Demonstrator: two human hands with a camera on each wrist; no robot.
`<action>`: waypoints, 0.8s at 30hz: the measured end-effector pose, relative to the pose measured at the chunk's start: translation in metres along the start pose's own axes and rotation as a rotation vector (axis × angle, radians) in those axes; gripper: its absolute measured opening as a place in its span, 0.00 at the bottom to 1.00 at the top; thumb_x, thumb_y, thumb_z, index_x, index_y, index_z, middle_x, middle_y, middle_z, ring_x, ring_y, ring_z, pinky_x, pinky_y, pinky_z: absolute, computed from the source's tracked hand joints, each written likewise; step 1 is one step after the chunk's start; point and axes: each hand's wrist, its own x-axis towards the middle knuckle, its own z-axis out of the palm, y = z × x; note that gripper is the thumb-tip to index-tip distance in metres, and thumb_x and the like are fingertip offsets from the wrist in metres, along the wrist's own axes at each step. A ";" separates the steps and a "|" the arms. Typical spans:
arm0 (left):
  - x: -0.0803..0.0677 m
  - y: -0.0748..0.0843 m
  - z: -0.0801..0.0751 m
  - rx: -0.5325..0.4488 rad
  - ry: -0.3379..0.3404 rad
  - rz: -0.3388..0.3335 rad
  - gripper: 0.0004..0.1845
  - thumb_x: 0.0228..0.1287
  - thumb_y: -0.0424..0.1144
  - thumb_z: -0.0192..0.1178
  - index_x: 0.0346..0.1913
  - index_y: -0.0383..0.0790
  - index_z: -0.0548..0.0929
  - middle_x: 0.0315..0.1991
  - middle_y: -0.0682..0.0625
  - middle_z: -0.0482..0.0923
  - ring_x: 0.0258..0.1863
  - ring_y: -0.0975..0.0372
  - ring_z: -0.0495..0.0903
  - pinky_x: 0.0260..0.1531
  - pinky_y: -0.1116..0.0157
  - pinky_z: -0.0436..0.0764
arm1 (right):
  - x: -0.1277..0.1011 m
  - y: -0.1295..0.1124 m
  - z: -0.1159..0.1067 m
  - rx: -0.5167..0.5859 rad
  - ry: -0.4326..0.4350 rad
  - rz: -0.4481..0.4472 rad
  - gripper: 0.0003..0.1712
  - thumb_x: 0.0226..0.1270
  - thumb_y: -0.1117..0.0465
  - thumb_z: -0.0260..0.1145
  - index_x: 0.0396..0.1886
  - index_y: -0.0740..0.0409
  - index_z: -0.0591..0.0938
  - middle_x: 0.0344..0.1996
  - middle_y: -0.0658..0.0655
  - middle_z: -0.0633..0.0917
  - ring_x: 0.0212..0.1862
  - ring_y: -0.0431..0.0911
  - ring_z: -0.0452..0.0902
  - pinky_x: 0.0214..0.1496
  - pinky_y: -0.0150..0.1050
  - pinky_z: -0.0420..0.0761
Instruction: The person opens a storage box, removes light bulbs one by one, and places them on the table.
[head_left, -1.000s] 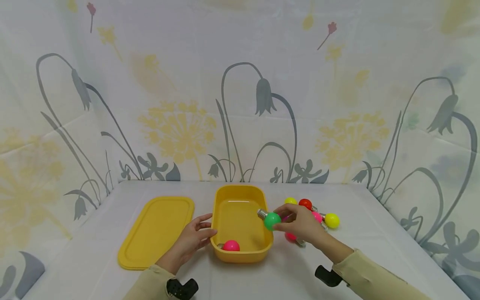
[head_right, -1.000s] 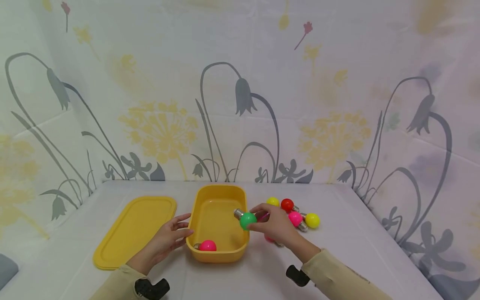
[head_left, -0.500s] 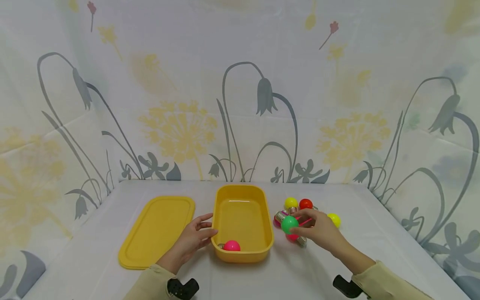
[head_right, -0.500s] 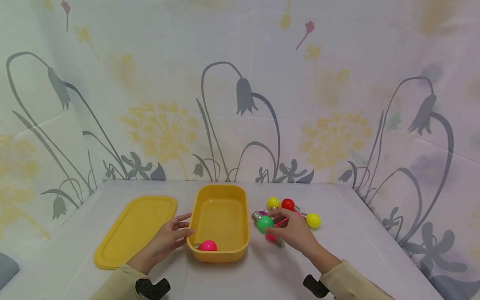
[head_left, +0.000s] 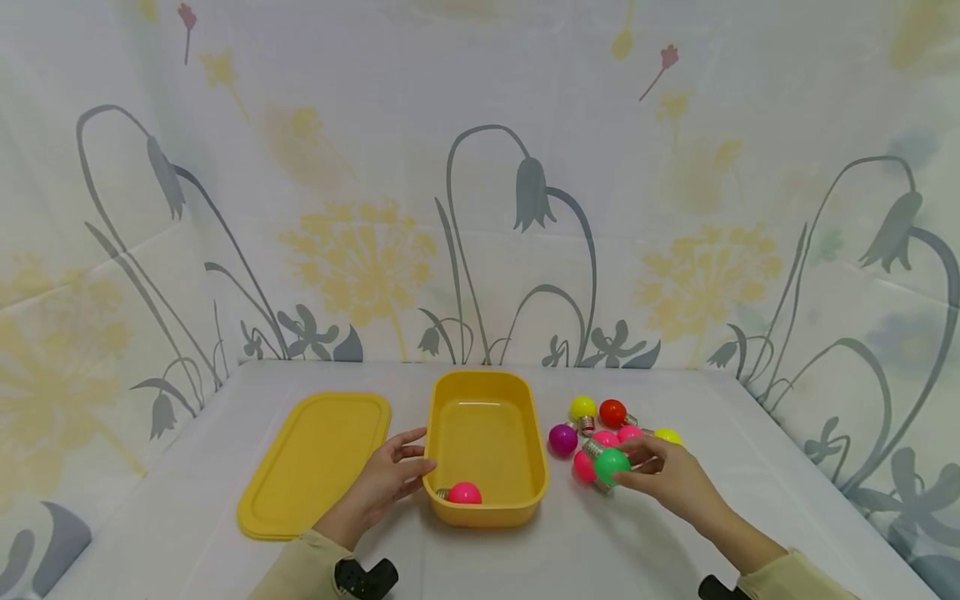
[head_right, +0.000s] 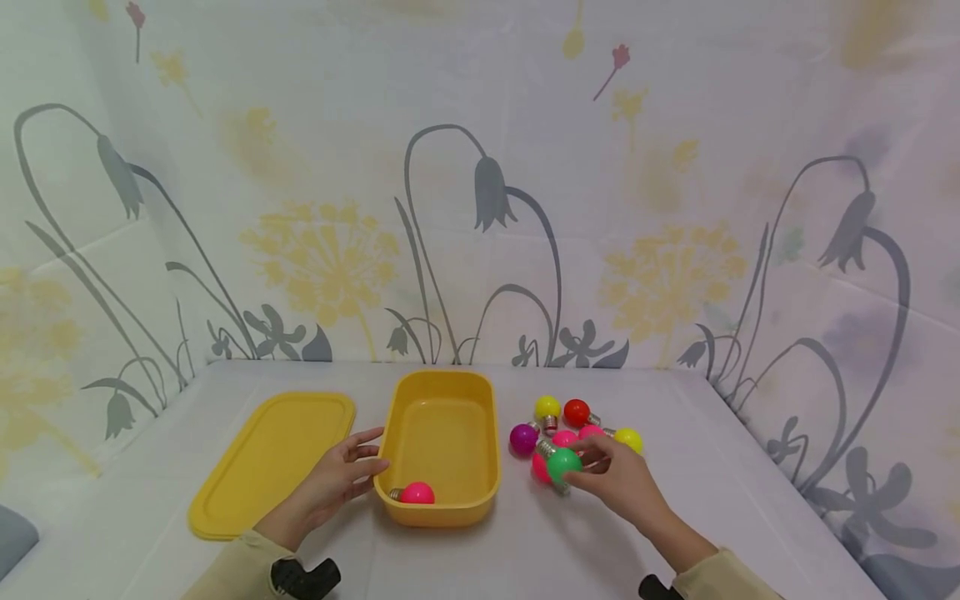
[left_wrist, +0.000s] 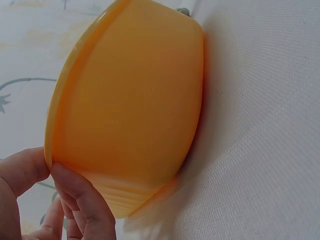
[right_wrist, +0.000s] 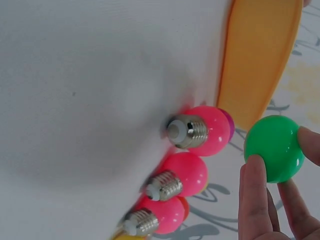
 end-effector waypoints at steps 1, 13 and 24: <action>0.000 0.000 0.000 -0.001 -0.001 0.000 0.29 0.60 0.31 0.61 0.64 0.35 0.67 0.49 0.38 0.69 0.39 0.55 0.74 0.42 0.62 0.79 | -0.001 0.002 -0.001 0.001 -0.001 0.001 0.27 0.49 0.55 0.74 0.47 0.66 0.79 0.38 0.56 0.81 0.38 0.48 0.78 0.36 0.39 0.81; 0.004 -0.003 -0.001 -0.006 0.004 0.001 0.28 0.60 0.30 0.61 0.64 0.36 0.67 0.49 0.39 0.69 0.39 0.55 0.75 0.41 0.63 0.79 | -0.002 0.029 -0.006 -0.008 0.032 0.052 0.29 0.48 0.56 0.75 0.48 0.67 0.78 0.35 0.57 0.82 0.36 0.49 0.79 0.34 0.40 0.81; 0.000 -0.002 0.000 -0.010 -0.002 0.008 0.29 0.60 0.30 0.60 0.65 0.35 0.66 0.49 0.38 0.69 0.39 0.54 0.74 0.40 0.63 0.79 | 0.005 0.046 -0.006 -0.082 0.000 0.106 0.26 0.49 0.56 0.74 0.46 0.65 0.80 0.32 0.54 0.81 0.35 0.48 0.77 0.35 0.41 0.80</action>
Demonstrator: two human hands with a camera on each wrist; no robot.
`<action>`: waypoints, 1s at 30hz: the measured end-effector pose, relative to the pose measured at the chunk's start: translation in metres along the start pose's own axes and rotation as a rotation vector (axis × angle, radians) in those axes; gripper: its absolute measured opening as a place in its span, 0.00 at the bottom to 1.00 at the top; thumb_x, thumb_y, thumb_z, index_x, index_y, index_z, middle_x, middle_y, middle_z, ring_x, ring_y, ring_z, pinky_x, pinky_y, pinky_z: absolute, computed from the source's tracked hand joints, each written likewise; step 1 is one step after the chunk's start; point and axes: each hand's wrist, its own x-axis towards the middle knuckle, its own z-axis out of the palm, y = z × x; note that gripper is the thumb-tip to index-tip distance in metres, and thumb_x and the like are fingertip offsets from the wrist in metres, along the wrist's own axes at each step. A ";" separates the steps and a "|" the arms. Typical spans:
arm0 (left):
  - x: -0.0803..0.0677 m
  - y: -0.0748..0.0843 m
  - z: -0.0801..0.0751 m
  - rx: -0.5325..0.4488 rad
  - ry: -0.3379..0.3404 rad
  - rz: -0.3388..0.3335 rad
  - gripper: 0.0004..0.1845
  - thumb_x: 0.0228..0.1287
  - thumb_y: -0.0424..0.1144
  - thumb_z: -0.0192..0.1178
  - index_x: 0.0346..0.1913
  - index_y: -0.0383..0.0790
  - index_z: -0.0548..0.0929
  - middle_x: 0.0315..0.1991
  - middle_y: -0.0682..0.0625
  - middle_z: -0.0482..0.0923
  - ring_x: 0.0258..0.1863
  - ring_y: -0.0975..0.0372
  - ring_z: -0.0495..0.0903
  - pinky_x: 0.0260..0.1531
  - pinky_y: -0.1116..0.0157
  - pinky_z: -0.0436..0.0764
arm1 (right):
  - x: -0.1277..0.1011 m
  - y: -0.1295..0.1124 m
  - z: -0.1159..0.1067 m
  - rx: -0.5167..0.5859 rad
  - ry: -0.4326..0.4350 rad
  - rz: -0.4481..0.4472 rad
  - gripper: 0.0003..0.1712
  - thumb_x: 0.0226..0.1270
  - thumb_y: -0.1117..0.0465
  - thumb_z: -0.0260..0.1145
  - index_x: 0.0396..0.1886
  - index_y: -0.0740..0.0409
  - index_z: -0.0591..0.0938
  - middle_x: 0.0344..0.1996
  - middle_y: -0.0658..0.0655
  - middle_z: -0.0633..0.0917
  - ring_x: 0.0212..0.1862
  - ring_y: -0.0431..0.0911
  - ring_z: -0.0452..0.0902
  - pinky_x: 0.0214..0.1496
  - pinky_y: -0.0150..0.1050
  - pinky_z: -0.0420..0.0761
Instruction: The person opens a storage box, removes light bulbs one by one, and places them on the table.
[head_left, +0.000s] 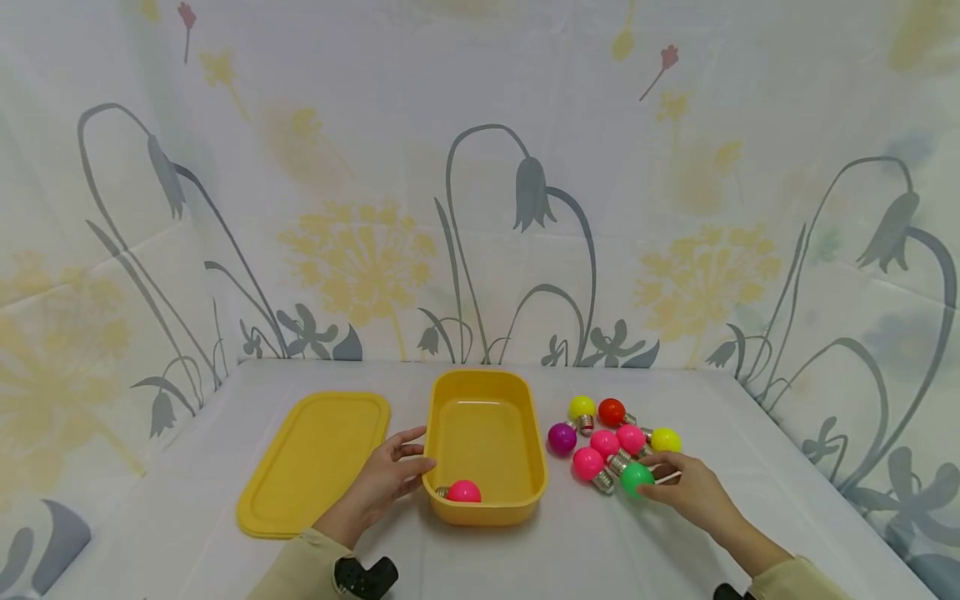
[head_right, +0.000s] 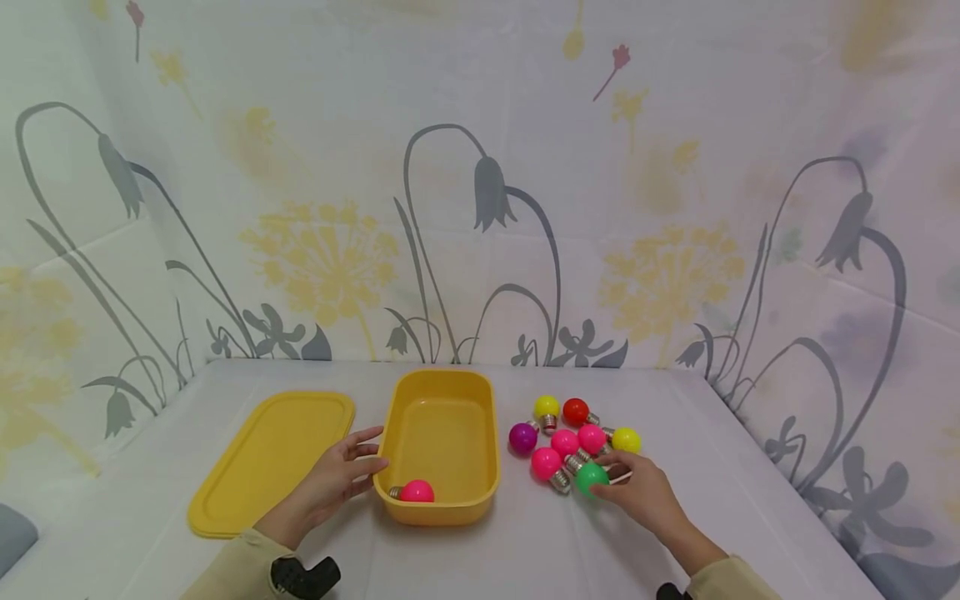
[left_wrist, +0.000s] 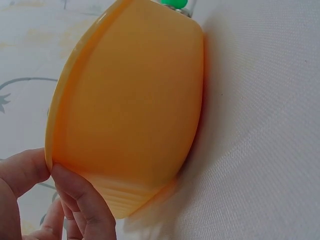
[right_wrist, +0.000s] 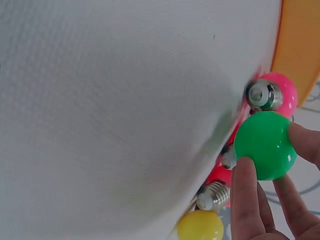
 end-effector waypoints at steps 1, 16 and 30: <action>0.000 0.000 0.000 -0.001 0.001 0.000 0.29 0.60 0.30 0.61 0.65 0.35 0.66 0.49 0.38 0.69 0.39 0.55 0.74 0.40 0.63 0.79 | 0.001 0.000 0.000 -0.003 -0.002 0.001 0.25 0.49 0.57 0.74 0.46 0.65 0.80 0.32 0.54 0.81 0.35 0.48 0.77 0.35 0.41 0.80; 0.003 -0.001 0.000 -0.003 -0.003 -0.002 0.29 0.60 0.30 0.60 0.65 0.34 0.65 0.50 0.36 0.69 0.38 0.56 0.74 0.42 0.62 0.79 | 0.006 0.001 0.005 -0.012 -0.022 0.007 0.25 0.50 0.59 0.73 0.47 0.66 0.80 0.34 0.56 0.81 0.35 0.49 0.77 0.35 0.42 0.79; 0.003 -0.001 0.000 0.004 0.004 -0.003 0.30 0.60 0.29 0.61 0.65 0.35 0.66 0.50 0.37 0.69 0.36 0.56 0.75 0.39 0.64 0.79 | 0.011 -0.009 -0.006 -0.036 -0.037 -0.026 0.25 0.53 0.58 0.71 0.47 0.69 0.78 0.36 0.57 0.81 0.37 0.51 0.77 0.35 0.42 0.79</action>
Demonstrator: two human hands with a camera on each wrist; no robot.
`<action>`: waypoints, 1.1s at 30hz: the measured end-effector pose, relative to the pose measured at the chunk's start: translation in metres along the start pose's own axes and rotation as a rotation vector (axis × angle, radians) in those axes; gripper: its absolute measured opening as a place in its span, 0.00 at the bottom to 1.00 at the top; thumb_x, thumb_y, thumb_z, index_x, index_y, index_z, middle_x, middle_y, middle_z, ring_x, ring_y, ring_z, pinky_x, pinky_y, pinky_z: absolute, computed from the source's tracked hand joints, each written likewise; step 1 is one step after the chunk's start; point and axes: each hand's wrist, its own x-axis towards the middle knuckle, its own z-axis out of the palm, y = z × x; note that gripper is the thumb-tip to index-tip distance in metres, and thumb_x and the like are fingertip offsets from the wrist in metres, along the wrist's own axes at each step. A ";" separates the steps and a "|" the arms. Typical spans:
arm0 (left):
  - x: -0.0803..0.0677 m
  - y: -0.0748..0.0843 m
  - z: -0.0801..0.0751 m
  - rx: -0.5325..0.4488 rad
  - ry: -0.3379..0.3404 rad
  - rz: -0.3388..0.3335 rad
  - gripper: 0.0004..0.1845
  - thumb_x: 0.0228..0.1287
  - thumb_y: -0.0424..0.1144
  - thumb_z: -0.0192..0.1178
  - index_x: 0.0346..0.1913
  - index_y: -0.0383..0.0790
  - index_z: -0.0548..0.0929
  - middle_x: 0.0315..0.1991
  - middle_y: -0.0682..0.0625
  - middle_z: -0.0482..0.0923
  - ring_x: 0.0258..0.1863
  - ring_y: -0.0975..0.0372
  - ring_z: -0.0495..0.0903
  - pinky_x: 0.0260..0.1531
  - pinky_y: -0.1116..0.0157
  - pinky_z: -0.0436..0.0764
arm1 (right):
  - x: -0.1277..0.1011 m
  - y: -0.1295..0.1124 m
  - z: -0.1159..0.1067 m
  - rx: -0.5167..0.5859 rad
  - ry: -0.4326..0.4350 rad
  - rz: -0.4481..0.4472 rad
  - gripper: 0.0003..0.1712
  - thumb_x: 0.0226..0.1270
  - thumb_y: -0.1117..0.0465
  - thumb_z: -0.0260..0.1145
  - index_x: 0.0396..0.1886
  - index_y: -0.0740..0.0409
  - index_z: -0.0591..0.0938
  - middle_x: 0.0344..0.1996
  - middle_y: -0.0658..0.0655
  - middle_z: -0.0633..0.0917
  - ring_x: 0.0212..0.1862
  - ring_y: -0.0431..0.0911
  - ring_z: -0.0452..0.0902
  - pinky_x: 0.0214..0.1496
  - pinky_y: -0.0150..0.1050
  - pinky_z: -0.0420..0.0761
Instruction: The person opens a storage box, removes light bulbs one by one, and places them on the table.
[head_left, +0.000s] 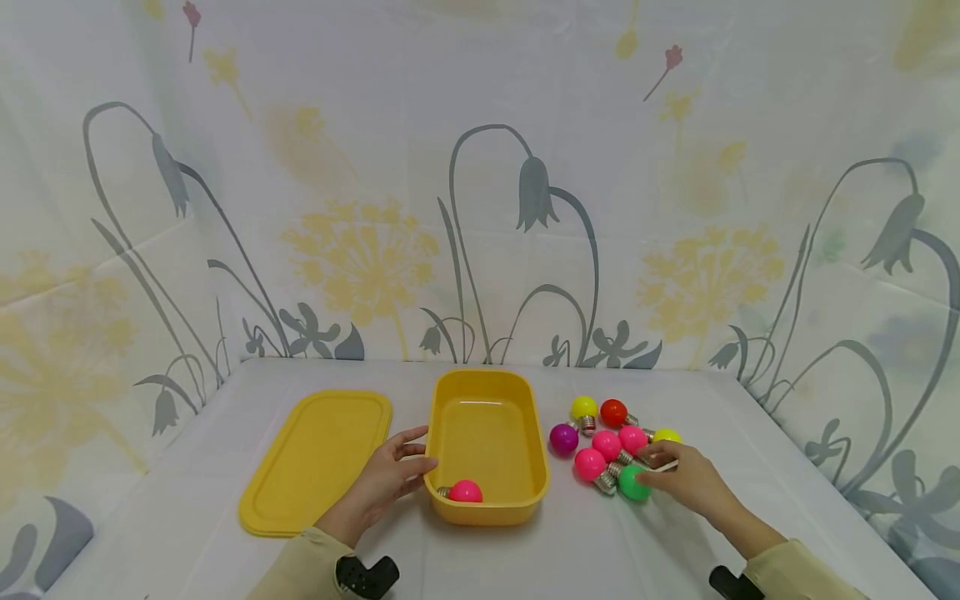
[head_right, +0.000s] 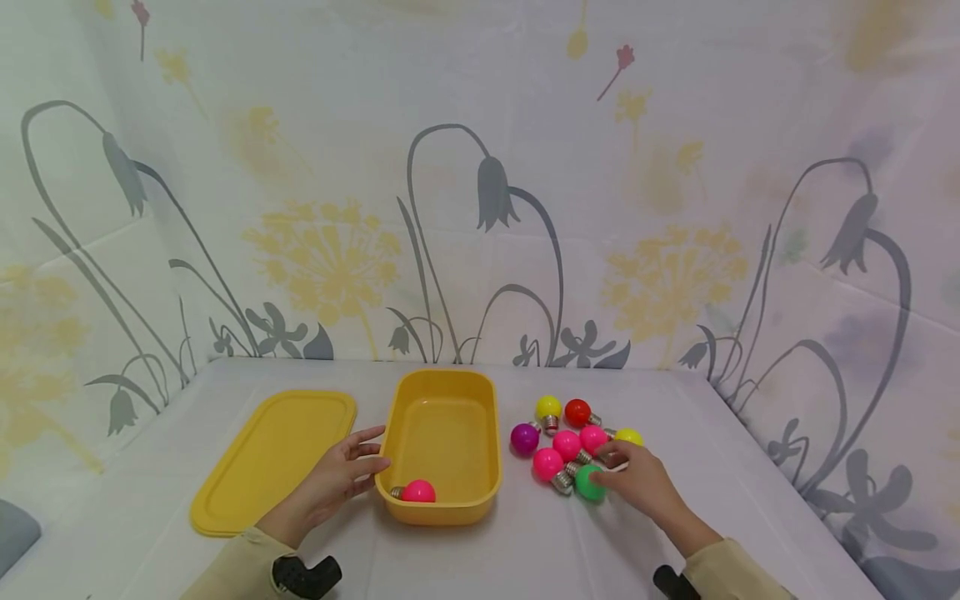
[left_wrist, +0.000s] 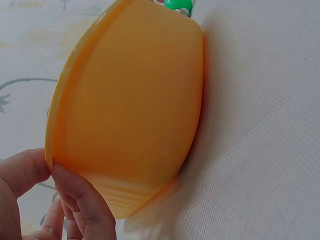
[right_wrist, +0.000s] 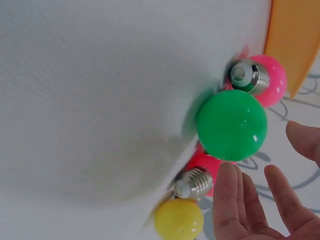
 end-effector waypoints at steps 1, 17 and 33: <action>0.000 0.000 0.000 -0.001 -0.001 0.000 0.29 0.60 0.29 0.61 0.65 0.35 0.66 0.50 0.37 0.69 0.37 0.56 0.75 0.39 0.64 0.79 | 0.000 -0.002 -0.001 0.000 0.001 -0.008 0.25 0.53 0.58 0.71 0.47 0.69 0.78 0.36 0.57 0.81 0.38 0.51 0.77 0.35 0.42 0.79; 0.000 0.000 -0.001 -0.003 -0.010 0.002 0.30 0.60 0.30 0.61 0.65 0.34 0.65 0.49 0.37 0.69 0.37 0.56 0.74 0.39 0.64 0.79 | 0.010 -0.032 -0.003 0.033 0.012 -0.082 0.25 0.55 0.59 0.70 0.50 0.68 0.76 0.39 0.59 0.80 0.41 0.53 0.75 0.36 0.41 0.81; 0.002 0.000 -0.001 -0.005 -0.005 0.001 0.28 0.60 0.30 0.60 0.64 0.35 0.67 0.49 0.38 0.69 0.38 0.56 0.75 0.43 0.62 0.79 | 0.030 -0.061 0.011 0.059 0.019 -0.142 0.22 0.55 0.59 0.70 0.48 0.64 0.78 0.38 0.58 0.80 0.41 0.51 0.74 0.38 0.38 0.80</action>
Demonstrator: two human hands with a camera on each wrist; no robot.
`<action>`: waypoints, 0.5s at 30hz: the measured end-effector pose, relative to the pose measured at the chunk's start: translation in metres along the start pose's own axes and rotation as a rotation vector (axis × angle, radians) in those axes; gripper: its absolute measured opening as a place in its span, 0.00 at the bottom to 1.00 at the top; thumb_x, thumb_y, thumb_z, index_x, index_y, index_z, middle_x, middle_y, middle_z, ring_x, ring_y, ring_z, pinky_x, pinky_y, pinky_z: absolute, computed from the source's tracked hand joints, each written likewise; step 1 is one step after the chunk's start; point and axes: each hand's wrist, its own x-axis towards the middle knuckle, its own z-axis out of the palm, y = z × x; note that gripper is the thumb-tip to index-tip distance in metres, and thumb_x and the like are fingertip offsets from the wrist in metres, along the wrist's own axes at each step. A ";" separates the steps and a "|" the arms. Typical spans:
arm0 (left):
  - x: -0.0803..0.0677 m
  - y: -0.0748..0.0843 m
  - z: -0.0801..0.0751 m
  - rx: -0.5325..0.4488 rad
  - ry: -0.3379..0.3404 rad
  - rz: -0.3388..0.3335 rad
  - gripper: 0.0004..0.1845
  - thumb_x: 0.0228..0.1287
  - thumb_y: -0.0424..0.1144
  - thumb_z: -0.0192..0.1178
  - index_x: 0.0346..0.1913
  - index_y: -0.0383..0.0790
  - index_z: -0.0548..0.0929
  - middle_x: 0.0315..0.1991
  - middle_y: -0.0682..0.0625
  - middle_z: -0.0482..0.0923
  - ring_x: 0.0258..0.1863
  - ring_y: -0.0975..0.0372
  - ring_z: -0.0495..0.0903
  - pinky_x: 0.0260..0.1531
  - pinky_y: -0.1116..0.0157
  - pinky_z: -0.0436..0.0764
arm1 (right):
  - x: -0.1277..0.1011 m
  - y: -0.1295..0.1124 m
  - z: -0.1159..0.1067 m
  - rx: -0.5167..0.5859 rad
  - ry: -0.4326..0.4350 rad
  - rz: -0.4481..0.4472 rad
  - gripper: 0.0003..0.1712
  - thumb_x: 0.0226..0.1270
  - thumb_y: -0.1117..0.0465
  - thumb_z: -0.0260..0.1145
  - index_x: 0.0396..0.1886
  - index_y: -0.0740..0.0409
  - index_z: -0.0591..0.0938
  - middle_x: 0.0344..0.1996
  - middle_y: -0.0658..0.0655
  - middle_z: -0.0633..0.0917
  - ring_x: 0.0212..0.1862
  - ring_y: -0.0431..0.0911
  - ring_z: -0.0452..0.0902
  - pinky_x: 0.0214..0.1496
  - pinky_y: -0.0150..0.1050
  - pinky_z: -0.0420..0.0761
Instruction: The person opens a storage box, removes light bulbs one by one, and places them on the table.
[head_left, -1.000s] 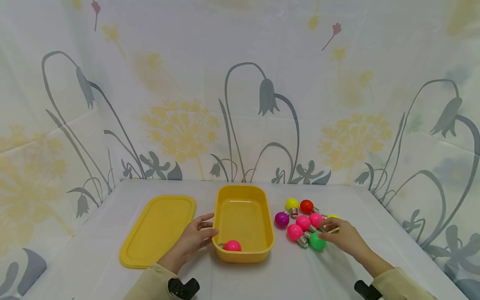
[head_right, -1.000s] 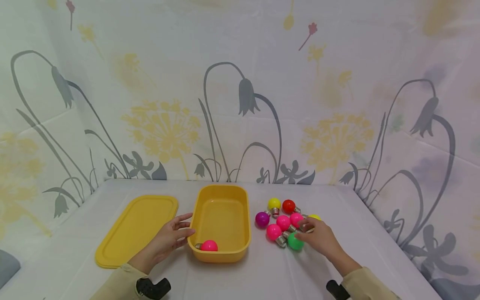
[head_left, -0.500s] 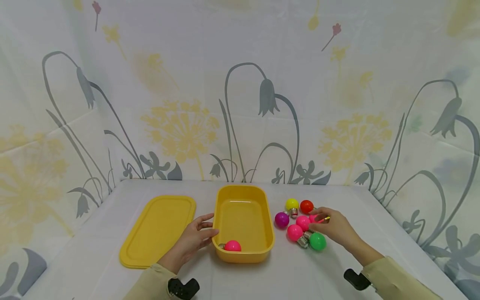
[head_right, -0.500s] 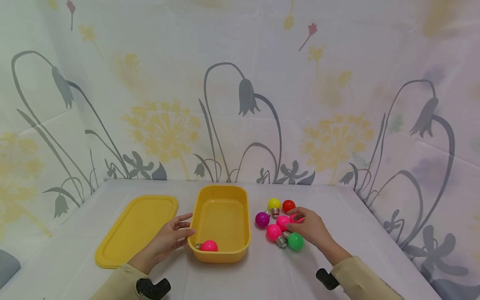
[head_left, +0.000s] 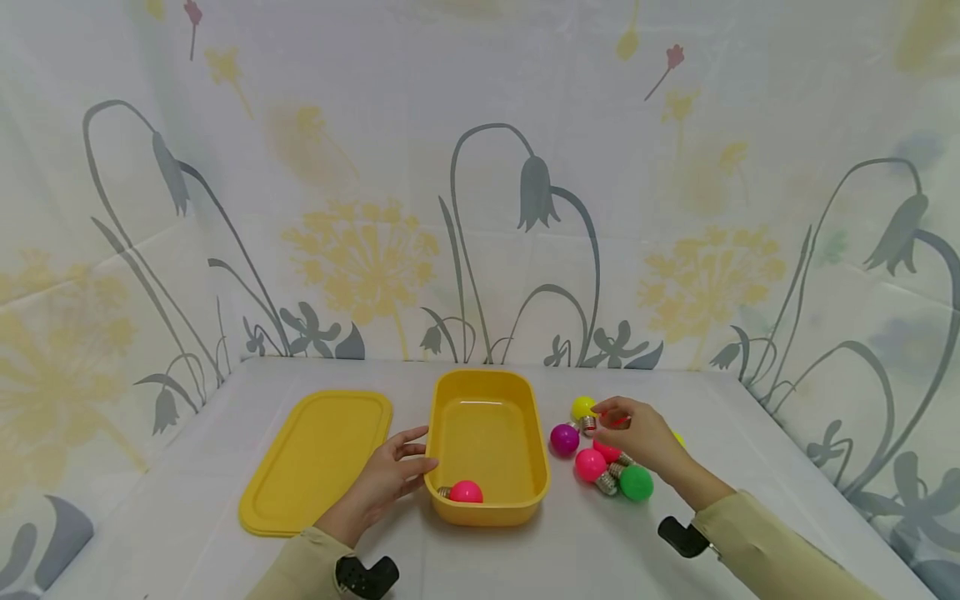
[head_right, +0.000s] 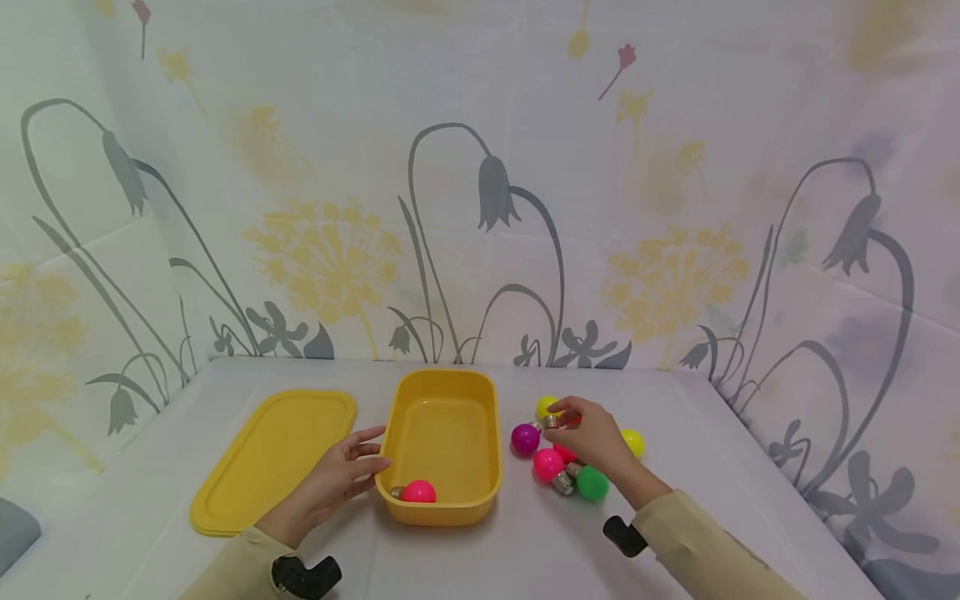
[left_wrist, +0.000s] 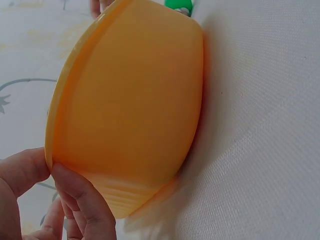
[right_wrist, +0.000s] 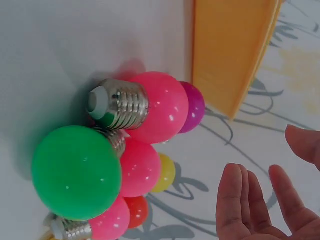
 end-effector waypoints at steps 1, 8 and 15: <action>0.000 0.000 0.000 0.002 -0.001 0.000 0.28 0.60 0.30 0.60 0.64 0.35 0.67 0.49 0.38 0.69 0.38 0.56 0.75 0.43 0.62 0.79 | 0.001 -0.002 0.001 0.006 -0.004 -0.001 0.22 0.55 0.59 0.70 0.48 0.64 0.78 0.38 0.58 0.80 0.41 0.51 0.75 0.38 0.38 0.80; -0.002 0.001 0.001 -0.002 -0.008 -0.006 0.29 0.60 0.30 0.60 0.65 0.35 0.66 0.49 0.37 0.69 0.39 0.56 0.75 0.44 0.61 0.79 | 0.013 -0.017 0.008 0.082 -0.026 -0.018 0.21 0.55 0.61 0.70 0.49 0.62 0.78 0.38 0.57 0.80 0.37 0.48 0.77 0.37 0.39 0.82; -0.002 0.002 0.001 -0.002 -0.004 -0.006 0.29 0.60 0.30 0.61 0.64 0.36 0.67 0.48 0.39 0.70 0.39 0.56 0.75 0.43 0.61 0.79 | 0.029 -0.038 0.015 0.129 -0.039 -0.042 0.21 0.56 0.60 0.70 0.48 0.61 0.78 0.38 0.57 0.79 0.38 0.49 0.77 0.32 0.39 0.82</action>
